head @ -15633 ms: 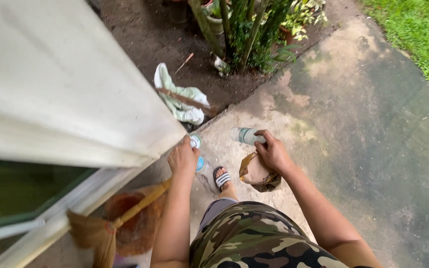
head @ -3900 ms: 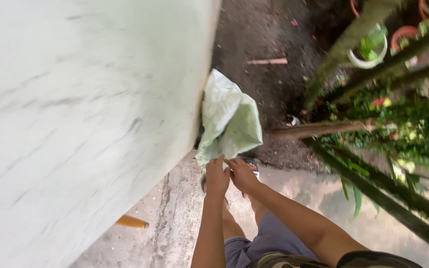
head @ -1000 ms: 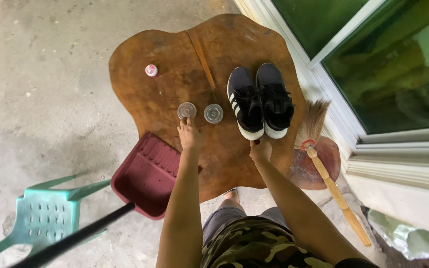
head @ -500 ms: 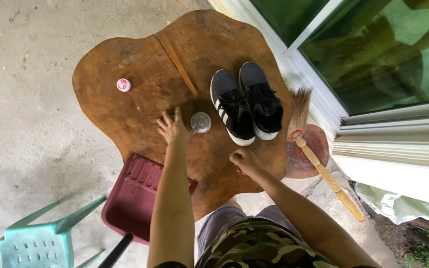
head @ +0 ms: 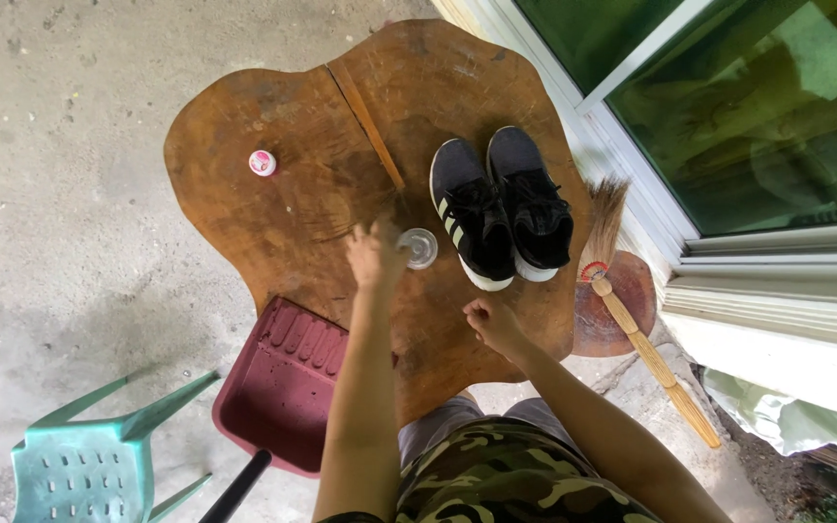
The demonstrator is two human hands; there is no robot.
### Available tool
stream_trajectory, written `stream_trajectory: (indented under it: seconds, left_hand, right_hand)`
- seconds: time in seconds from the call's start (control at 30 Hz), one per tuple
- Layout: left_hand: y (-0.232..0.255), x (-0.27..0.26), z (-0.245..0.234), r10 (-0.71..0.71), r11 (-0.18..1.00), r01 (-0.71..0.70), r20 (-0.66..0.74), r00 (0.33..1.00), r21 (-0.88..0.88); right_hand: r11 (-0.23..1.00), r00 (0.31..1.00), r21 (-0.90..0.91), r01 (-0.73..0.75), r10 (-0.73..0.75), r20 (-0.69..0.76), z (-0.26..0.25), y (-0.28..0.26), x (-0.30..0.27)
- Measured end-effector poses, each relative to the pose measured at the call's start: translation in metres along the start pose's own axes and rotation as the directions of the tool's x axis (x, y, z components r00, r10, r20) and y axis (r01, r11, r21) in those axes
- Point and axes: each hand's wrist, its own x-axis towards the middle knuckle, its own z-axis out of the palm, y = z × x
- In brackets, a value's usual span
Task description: Sweeping leaves and dirt from a garden area and picking up plastic bottles into a bag.
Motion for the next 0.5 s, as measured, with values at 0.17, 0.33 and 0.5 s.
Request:
stream_trajectory:
  seconds: [0.17, 0.33, 0.5]
  left_hand:
    - [0.014, -0.002, 0.046, 0.133, 0.991, -0.13, 0.143, 0.981, -0.031]
    - [0.031, -0.012, 0.062, 0.292, 0.911, -0.323, 0.152, 0.944, 0.256]
    - [0.034, -0.055, 0.074, 0.252, 0.945, -0.27, 0.114, 0.961, 0.184]
  right_hand:
    - [0.998, 0.998, 0.007, -0.068, 0.068, -0.01, -0.005, -0.007, -0.014]
    - [0.996, 0.998, 0.061, -0.061, 0.063, -0.028, -0.01, 0.003, -0.018]
    - [0.975, 0.999, 0.221, -0.013, 0.023, -0.039, -0.016, 0.034, -0.018]
